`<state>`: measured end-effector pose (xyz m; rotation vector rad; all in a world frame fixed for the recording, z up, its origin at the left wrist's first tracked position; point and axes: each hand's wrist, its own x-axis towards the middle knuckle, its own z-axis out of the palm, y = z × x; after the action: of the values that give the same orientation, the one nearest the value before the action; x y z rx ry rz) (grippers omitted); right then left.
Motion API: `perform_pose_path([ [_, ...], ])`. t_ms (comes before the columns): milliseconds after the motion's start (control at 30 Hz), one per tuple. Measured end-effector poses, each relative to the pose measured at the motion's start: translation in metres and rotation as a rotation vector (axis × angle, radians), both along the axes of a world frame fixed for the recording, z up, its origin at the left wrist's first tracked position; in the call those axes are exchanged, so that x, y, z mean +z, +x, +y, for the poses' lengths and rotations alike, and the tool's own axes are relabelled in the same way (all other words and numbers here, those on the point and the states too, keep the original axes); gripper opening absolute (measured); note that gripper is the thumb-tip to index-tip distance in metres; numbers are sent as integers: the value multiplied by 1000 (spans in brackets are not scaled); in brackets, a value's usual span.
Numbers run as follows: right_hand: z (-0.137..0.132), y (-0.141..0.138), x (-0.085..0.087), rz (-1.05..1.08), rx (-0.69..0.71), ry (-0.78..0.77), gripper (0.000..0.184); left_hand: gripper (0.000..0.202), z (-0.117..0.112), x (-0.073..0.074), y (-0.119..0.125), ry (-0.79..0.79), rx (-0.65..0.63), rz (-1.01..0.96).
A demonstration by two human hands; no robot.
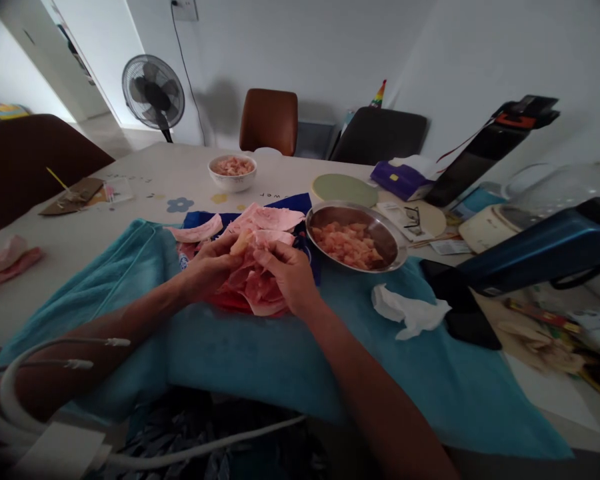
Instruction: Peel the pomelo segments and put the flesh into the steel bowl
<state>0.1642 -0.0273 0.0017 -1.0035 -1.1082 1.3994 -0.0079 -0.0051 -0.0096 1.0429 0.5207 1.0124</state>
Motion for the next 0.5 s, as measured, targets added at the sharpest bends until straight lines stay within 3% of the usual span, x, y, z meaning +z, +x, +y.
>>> perform_pose_path([
  [167,-1,0,2,-70,-45,74,22,39,1,-2,-1,2,27,23],
  [300,0,2,2,-179,-180,266,24,37,1,-3,0,-7,39,34],
  [400,-2,3,3,-336,-285,427,11,33,0,-2,0,-3,63,57],
  [500,-4,3,3,-465,-303,546,14,32,-1,0,-1,48,89,100],
])
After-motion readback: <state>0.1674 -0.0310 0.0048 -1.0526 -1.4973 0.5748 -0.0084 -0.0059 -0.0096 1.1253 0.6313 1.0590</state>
